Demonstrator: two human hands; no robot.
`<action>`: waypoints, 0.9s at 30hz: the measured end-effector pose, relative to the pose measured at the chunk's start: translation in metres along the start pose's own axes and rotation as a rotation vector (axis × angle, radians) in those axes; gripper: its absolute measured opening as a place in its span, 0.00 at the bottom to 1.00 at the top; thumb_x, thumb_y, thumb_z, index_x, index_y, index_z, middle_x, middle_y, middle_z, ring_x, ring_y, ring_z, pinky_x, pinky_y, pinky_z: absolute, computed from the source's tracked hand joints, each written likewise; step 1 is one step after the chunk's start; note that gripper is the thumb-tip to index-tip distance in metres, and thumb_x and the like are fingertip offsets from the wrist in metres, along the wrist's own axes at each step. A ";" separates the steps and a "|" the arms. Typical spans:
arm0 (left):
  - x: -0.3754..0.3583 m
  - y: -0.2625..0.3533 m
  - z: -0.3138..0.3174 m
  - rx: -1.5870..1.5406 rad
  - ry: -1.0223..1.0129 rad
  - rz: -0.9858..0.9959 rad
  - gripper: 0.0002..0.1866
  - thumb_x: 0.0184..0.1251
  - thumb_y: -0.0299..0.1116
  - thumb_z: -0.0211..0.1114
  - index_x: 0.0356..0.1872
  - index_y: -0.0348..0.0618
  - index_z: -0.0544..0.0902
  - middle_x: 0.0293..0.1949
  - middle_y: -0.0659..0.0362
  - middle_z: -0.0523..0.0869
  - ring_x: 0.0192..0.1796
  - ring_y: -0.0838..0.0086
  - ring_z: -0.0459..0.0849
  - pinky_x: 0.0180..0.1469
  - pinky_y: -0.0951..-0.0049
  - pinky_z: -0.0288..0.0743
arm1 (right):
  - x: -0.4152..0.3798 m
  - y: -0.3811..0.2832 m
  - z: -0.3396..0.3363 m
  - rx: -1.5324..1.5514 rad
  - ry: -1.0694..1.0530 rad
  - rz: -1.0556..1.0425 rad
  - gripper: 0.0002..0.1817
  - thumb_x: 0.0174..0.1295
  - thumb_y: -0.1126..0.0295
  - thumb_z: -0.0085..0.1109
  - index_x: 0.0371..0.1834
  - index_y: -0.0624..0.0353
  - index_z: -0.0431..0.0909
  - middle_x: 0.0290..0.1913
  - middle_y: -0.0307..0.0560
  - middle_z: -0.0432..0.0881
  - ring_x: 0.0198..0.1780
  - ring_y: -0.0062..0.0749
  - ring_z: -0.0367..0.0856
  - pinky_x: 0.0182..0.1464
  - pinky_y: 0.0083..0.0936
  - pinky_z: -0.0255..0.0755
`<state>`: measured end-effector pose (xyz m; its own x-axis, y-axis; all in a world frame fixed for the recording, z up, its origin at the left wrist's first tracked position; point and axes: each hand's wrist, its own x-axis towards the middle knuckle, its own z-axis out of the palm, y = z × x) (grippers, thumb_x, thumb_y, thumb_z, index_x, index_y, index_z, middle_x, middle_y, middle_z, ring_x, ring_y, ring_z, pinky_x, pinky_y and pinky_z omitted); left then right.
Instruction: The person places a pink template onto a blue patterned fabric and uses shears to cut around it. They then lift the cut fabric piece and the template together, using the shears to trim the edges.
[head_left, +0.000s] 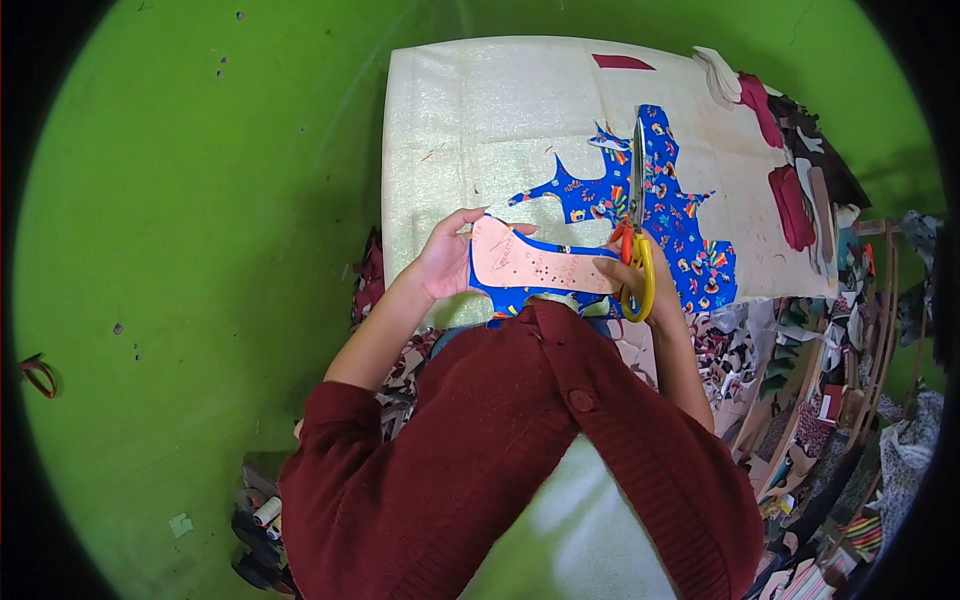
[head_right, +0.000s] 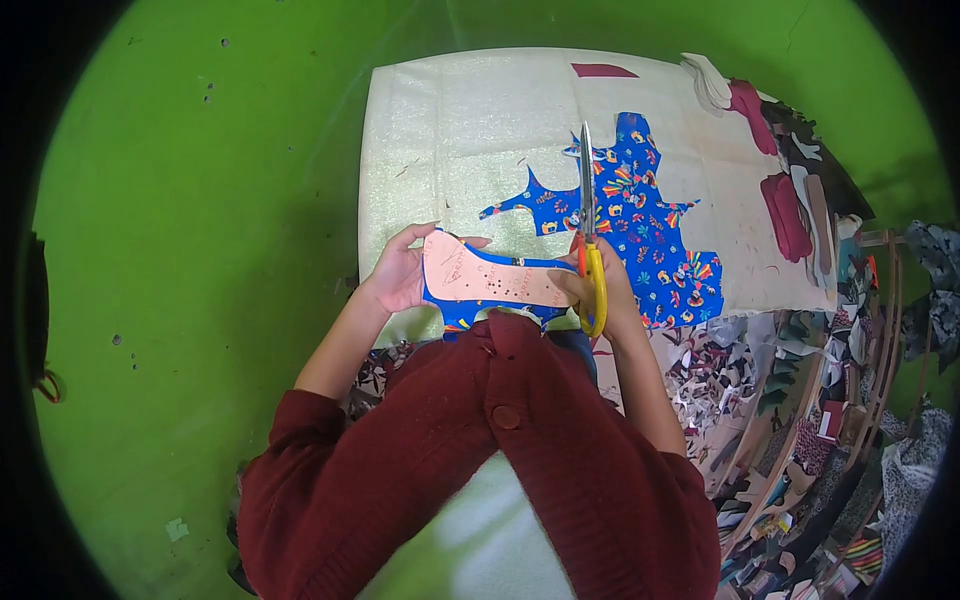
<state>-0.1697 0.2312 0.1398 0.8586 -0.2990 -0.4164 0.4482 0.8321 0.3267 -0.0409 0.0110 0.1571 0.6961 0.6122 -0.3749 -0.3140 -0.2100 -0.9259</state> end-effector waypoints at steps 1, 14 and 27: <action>0.000 0.000 0.000 0.001 0.000 0.000 0.34 0.59 0.53 0.36 0.59 0.36 0.59 0.55 0.43 0.67 0.54 0.56 0.71 0.51 0.56 0.68 | 0.000 0.001 0.000 -0.006 0.007 -0.015 0.18 0.43 0.75 0.63 0.36 0.59 0.65 0.24 0.34 0.69 0.20 0.16 0.67 0.20 0.12 0.59; -0.004 0.005 -0.013 0.141 -0.025 0.108 0.35 0.62 0.56 0.37 0.59 0.34 0.57 0.54 0.46 0.68 0.53 0.64 0.73 0.49 0.65 0.72 | 0.018 0.030 -0.009 -0.036 -0.021 -0.142 0.19 0.42 0.81 0.61 0.36 0.58 0.64 0.26 0.33 0.68 0.26 0.12 0.67 0.27 0.09 0.62; 0.001 0.013 -0.026 -0.194 -0.452 0.503 0.30 0.63 0.48 0.39 0.55 0.28 0.60 0.54 0.45 0.68 0.52 0.59 0.70 0.54 0.61 0.64 | 0.041 -0.005 0.003 0.114 0.029 -0.283 0.19 0.42 0.83 0.61 0.33 0.57 0.62 0.29 0.33 0.65 0.26 0.12 0.64 0.26 0.08 0.61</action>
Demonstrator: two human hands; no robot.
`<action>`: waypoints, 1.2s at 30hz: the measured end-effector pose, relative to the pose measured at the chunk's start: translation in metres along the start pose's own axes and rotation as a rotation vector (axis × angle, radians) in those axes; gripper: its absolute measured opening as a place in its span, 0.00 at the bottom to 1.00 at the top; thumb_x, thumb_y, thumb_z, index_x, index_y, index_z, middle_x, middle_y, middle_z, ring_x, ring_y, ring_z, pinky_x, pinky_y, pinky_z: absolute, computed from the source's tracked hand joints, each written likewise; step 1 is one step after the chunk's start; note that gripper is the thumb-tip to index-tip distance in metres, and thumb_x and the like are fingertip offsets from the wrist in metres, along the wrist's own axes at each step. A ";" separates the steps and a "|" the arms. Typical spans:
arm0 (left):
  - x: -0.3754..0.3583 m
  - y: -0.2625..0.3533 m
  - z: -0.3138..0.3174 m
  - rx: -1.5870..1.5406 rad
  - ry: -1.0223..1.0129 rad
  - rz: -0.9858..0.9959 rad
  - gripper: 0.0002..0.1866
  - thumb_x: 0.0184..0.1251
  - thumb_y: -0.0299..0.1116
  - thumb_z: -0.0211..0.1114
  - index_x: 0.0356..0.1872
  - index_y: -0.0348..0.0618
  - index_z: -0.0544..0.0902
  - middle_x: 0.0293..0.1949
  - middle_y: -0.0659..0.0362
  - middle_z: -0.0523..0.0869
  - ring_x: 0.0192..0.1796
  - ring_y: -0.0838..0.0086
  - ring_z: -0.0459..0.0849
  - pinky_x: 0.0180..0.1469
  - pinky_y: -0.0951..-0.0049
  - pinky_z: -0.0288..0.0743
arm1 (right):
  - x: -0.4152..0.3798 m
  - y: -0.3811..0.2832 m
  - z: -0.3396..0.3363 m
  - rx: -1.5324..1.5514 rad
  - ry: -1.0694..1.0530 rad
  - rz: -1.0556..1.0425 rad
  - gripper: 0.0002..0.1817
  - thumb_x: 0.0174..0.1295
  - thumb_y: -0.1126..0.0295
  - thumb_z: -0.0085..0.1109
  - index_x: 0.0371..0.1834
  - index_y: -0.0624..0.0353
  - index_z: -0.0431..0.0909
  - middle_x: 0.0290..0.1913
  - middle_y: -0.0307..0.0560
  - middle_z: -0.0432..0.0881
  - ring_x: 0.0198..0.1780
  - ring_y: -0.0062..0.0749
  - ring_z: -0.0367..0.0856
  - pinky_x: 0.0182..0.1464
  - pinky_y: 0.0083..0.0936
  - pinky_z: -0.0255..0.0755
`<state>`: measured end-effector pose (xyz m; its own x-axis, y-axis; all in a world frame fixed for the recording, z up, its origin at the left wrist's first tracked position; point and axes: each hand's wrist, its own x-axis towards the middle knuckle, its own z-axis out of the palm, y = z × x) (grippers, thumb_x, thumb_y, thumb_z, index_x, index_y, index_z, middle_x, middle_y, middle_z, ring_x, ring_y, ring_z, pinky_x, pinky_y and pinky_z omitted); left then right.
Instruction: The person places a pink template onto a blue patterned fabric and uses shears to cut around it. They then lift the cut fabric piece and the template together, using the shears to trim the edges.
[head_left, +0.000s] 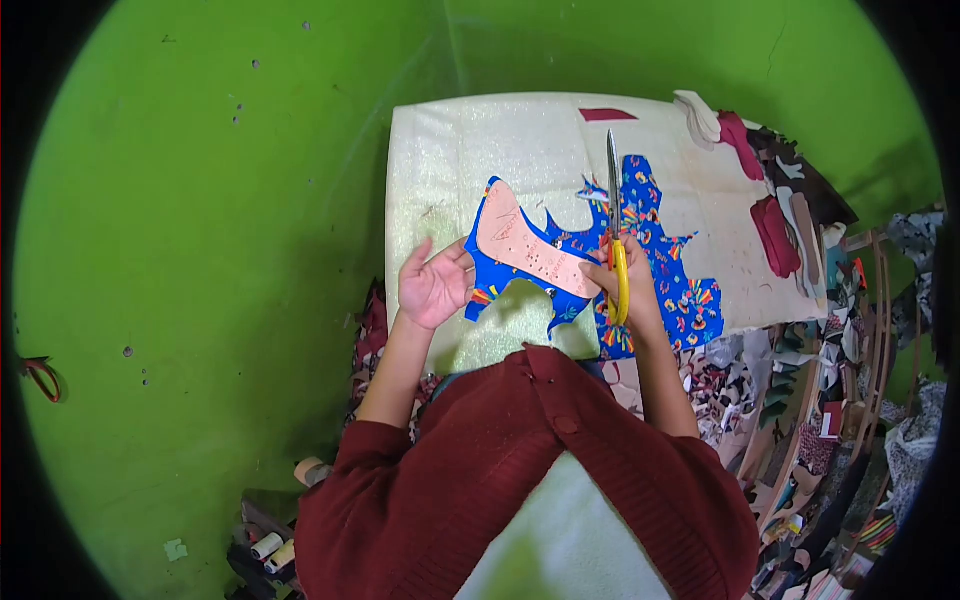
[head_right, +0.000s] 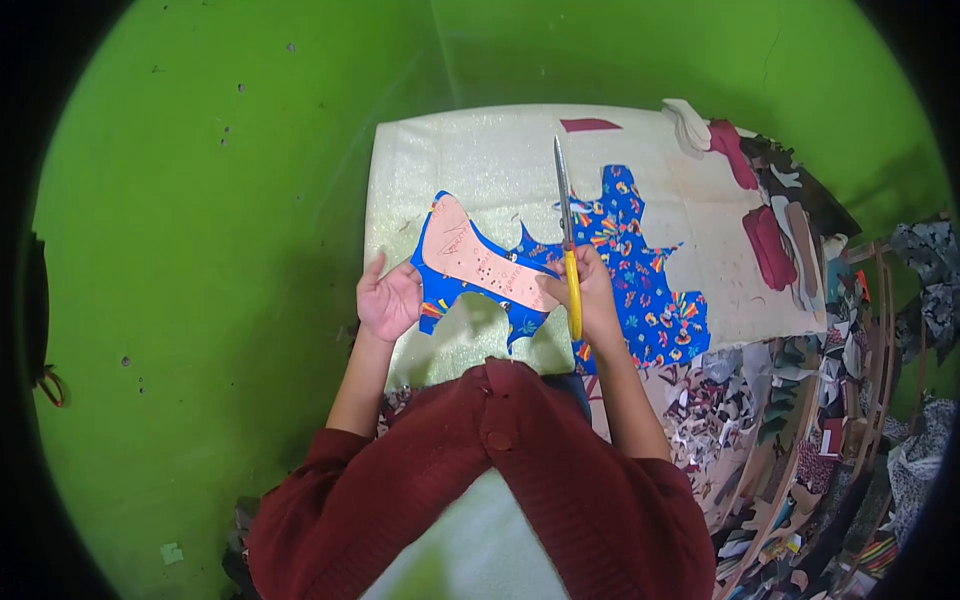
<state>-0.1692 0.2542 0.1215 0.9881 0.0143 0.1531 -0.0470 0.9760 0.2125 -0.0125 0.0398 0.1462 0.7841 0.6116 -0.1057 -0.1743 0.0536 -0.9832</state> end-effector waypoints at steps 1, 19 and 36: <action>0.002 0.003 -0.005 -0.059 -0.057 0.001 0.26 0.64 0.43 0.40 0.54 0.28 0.61 0.53 0.46 0.69 0.51 0.59 0.71 0.53 0.62 0.65 | 0.001 -0.005 0.002 -0.001 -0.005 -0.015 0.19 0.42 0.83 0.61 0.33 0.57 0.62 0.29 0.33 0.65 0.26 0.12 0.64 0.26 0.08 0.61; 0.046 -0.042 0.015 0.349 -0.272 0.337 0.10 0.55 0.22 0.57 0.40 0.36 0.75 0.42 0.59 0.75 0.45 0.77 0.73 0.49 0.79 0.64 | 0.012 0.014 0.053 0.187 0.189 -0.191 0.17 0.46 0.81 0.60 0.30 0.53 0.59 0.25 0.33 0.67 0.18 0.10 0.65 0.16 0.08 0.59; 0.049 -0.052 0.031 1.078 0.247 0.531 0.36 0.56 0.14 0.50 0.61 0.45 0.39 0.54 0.49 0.63 0.55 0.69 0.67 0.54 0.72 0.65 | 0.000 0.020 0.067 0.158 0.224 -0.197 0.20 0.46 0.80 0.61 0.37 0.55 0.60 0.30 0.35 0.67 0.25 0.12 0.65 0.24 0.09 0.62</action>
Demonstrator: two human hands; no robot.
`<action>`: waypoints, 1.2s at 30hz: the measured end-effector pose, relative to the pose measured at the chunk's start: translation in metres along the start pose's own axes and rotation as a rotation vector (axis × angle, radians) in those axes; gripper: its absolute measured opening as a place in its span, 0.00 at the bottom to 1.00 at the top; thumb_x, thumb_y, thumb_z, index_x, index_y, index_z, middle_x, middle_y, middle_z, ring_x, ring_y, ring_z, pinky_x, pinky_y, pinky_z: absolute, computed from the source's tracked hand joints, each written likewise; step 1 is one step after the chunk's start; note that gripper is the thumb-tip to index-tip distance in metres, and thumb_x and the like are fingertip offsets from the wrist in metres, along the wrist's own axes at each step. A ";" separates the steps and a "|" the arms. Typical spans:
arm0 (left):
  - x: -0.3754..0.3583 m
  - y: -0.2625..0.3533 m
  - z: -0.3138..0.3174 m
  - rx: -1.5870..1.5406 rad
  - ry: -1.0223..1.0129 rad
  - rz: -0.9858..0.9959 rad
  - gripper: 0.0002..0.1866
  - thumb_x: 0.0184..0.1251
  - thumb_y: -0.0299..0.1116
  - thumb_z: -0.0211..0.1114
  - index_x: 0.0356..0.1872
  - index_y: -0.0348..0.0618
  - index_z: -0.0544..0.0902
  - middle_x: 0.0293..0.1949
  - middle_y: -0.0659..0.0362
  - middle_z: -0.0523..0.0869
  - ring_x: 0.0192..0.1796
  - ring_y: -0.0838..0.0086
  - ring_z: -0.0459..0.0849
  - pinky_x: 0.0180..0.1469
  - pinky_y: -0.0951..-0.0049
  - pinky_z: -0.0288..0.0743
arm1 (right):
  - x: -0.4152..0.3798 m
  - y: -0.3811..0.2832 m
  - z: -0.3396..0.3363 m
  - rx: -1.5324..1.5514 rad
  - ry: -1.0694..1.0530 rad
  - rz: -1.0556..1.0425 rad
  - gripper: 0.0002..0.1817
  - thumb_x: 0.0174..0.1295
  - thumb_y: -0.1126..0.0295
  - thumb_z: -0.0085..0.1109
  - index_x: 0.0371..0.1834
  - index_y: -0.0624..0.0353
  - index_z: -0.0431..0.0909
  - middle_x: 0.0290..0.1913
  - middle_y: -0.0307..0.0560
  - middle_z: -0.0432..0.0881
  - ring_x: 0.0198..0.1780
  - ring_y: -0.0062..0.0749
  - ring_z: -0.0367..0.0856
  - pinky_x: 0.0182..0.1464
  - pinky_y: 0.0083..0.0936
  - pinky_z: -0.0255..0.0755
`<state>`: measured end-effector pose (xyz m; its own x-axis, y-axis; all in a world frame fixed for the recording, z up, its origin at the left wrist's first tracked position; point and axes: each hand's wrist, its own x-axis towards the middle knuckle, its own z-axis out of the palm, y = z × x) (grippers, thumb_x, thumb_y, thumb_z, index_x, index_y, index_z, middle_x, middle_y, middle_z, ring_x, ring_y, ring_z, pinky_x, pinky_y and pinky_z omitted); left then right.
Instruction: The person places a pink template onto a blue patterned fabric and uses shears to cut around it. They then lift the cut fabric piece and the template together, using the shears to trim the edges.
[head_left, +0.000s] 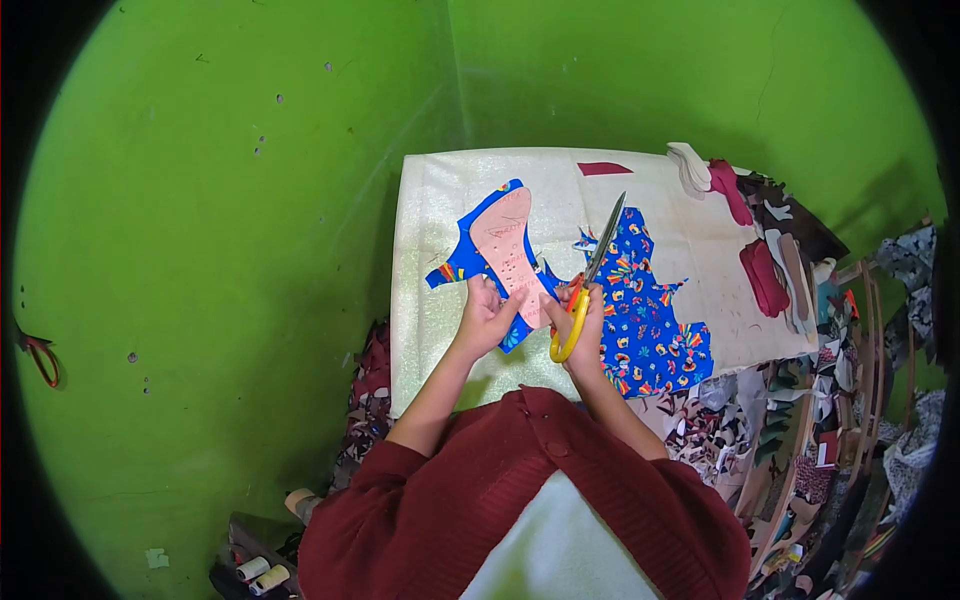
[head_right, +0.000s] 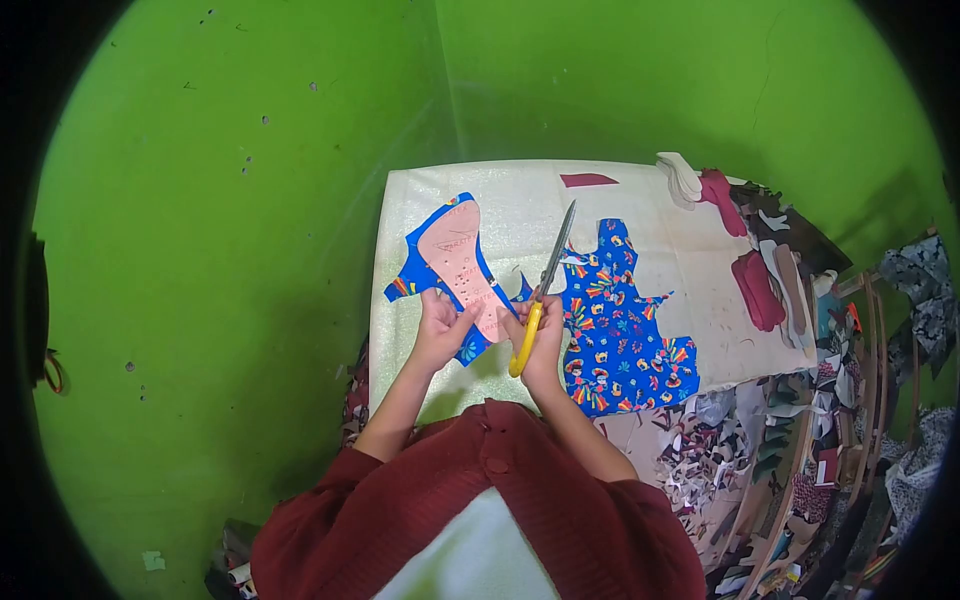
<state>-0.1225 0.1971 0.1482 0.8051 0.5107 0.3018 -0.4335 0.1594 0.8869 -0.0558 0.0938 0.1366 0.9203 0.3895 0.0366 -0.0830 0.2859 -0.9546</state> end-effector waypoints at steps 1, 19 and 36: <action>-0.001 -0.002 -0.001 0.033 -0.017 0.015 0.36 0.57 0.14 0.49 0.61 0.45 0.40 0.55 0.50 0.63 0.55 0.70 0.68 0.53 0.74 0.65 | 0.000 0.001 -0.001 -0.002 0.000 0.004 0.20 0.46 0.80 0.61 0.37 0.55 0.60 0.30 0.35 0.67 0.25 0.12 0.65 0.24 0.09 0.62; 0.005 0.005 -0.007 -0.170 0.076 -0.093 0.31 0.56 0.15 0.50 0.57 0.46 0.45 0.52 0.49 0.64 0.55 0.69 0.67 0.53 0.70 0.67 | -0.002 -0.022 -0.017 0.021 -0.244 0.201 0.20 0.44 0.77 0.64 0.39 0.61 0.64 0.27 0.38 0.71 0.27 0.21 0.75 0.28 0.16 0.72; 0.003 0.008 -0.001 -0.115 0.067 -0.047 0.32 0.57 0.16 0.50 0.58 0.45 0.43 0.54 0.48 0.63 0.55 0.70 0.68 0.53 0.73 0.66 | -0.003 -0.029 -0.012 0.039 -0.194 0.251 0.20 0.43 0.80 0.64 0.34 0.58 0.61 0.26 0.34 0.65 0.26 0.15 0.69 0.28 0.15 0.74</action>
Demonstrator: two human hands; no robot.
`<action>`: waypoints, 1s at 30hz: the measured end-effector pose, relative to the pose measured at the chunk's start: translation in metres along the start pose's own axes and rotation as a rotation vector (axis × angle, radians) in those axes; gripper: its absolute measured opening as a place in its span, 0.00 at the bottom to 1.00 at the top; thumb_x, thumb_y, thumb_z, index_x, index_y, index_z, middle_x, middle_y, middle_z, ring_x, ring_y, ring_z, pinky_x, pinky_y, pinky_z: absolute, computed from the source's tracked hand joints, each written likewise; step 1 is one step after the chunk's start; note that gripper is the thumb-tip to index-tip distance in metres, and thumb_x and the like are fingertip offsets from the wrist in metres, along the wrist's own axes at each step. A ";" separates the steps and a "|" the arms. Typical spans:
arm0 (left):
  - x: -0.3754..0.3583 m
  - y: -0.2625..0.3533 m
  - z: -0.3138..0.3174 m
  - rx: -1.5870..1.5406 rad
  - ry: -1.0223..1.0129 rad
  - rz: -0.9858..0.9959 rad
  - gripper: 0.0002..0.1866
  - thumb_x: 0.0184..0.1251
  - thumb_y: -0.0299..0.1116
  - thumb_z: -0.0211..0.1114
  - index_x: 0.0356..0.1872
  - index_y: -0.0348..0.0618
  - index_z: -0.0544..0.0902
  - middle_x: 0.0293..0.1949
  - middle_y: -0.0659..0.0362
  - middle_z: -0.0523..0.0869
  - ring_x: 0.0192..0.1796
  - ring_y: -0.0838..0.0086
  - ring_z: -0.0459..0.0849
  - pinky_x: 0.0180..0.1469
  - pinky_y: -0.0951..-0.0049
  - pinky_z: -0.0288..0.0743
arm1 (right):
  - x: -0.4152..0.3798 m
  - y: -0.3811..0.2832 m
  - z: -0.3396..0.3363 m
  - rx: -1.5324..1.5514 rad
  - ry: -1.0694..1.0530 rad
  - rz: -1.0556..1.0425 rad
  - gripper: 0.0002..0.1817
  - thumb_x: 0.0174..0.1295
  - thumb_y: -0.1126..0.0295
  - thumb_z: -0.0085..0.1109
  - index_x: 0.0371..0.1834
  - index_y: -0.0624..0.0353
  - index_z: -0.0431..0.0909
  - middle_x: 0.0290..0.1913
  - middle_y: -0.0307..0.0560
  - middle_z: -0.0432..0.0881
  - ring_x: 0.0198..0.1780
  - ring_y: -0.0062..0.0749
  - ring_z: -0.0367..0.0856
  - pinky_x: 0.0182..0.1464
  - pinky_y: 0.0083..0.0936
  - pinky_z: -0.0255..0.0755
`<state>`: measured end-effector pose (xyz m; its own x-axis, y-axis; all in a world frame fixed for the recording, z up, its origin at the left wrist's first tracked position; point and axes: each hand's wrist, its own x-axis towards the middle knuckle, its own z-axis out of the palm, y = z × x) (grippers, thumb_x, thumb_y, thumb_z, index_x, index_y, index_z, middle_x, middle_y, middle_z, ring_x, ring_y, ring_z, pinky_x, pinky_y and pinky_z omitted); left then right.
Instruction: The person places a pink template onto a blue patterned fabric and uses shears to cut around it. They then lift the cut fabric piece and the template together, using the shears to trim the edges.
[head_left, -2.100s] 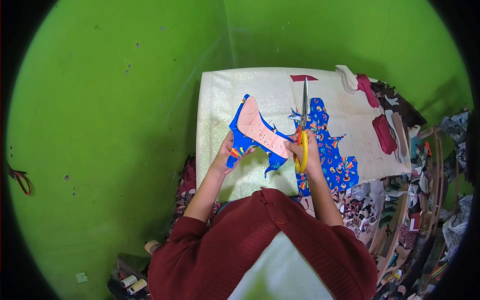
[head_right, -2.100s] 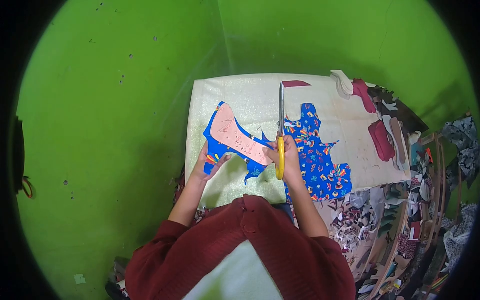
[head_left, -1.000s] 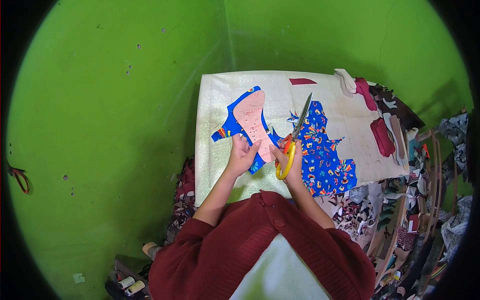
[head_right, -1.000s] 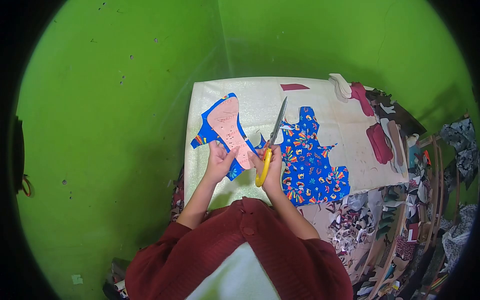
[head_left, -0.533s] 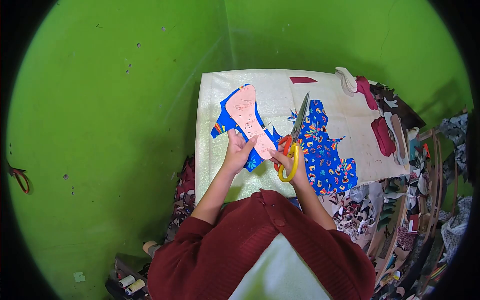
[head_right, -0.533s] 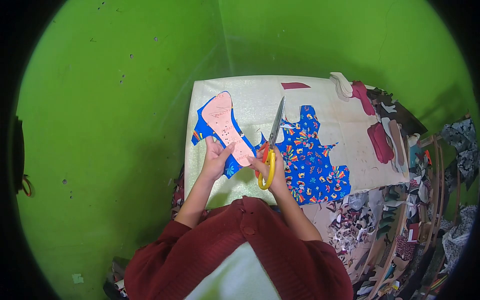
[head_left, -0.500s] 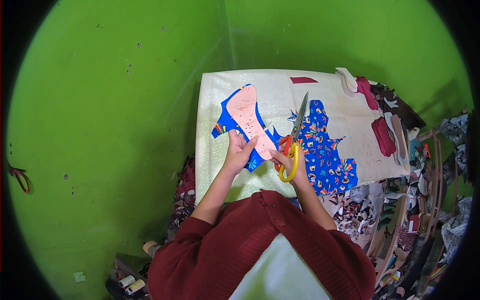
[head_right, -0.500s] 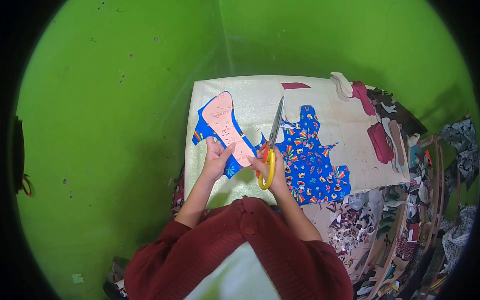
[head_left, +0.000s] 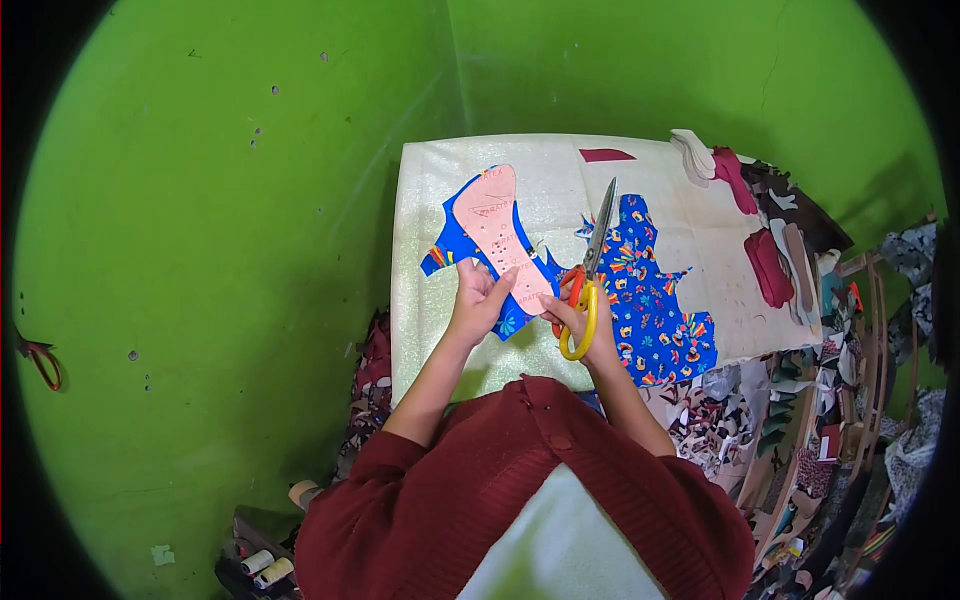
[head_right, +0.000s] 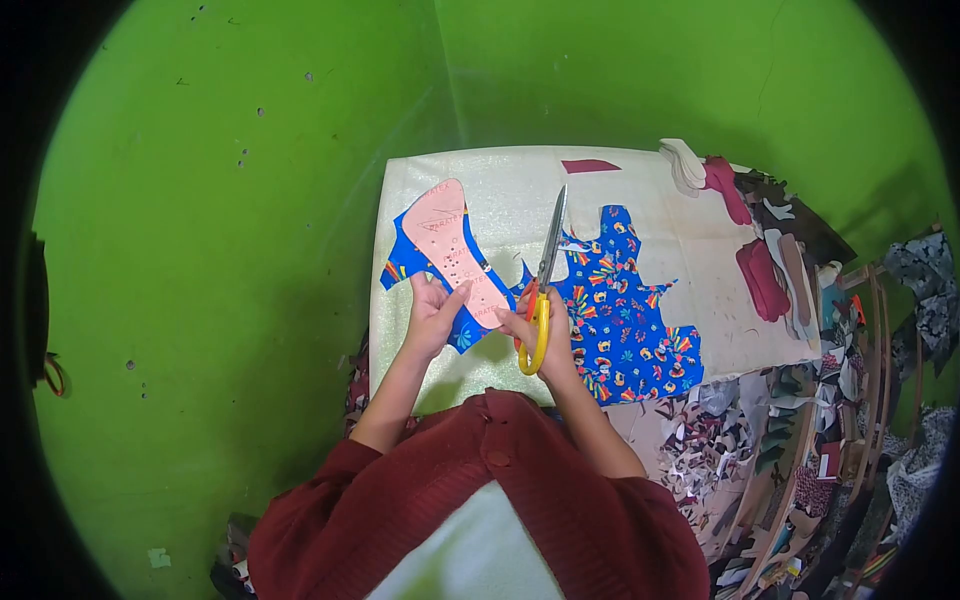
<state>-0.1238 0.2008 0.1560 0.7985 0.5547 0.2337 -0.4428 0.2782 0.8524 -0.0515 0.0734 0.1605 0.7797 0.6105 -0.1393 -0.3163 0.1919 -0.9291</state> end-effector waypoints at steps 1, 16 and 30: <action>0.000 -0.001 -0.001 0.003 0.009 0.029 0.32 0.57 0.16 0.50 0.58 0.45 0.44 0.54 0.48 0.63 0.55 0.70 0.68 0.54 0.73 0.66 | 0.000 -0.001 0.001 0.001 0.001 0.001 0.20 0.43 0.80 0.64 0.34 0.58 0.61 0.26 0.34 0.65 0.26 0.15 0.69 0.28 0.15 0.74; 0.000 -0.006 -0.016 0.061 0.000 -0.101 0.17 0.58 0.20 0.54 0.47 0.30 0.62 0.42 0.52 0.76 0.44 0.77 0.76 0.43 0.79 0.71 | 0.000 0.001 0.000 -0.028 -0.027 -0.024 0.21 0.43 0.79 0.64 0.35 0.59 0.61 0.26 0.33 0.63 0.25 0.12 0.67 0.26 0.14 0.74; 0.015 0.023 -0.015 0.002 0.057 0.016 0.17 0.59 0.21 0.52 0.49 0.25 0.66 0.53 0.53 0.72 0.45 0.78 0.75 0.46 0.78 0.70 | -0.026 0.034 -0.047 -0.330 -0.202 0.048 0.11 0.59 0.65 0.49 0.36 0.59 0.62 0.28 0.36 0.65 0.30 0.15 0.62 0.32 0.15 0.61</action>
<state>-0.1277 0.2273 0.1723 0.7664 0.6033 0.2205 -0.4549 0.2675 0.8494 -0.0571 0.0274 0.1166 0.6356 0.7582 -0.1455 -0.1331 -0.0780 -0.9880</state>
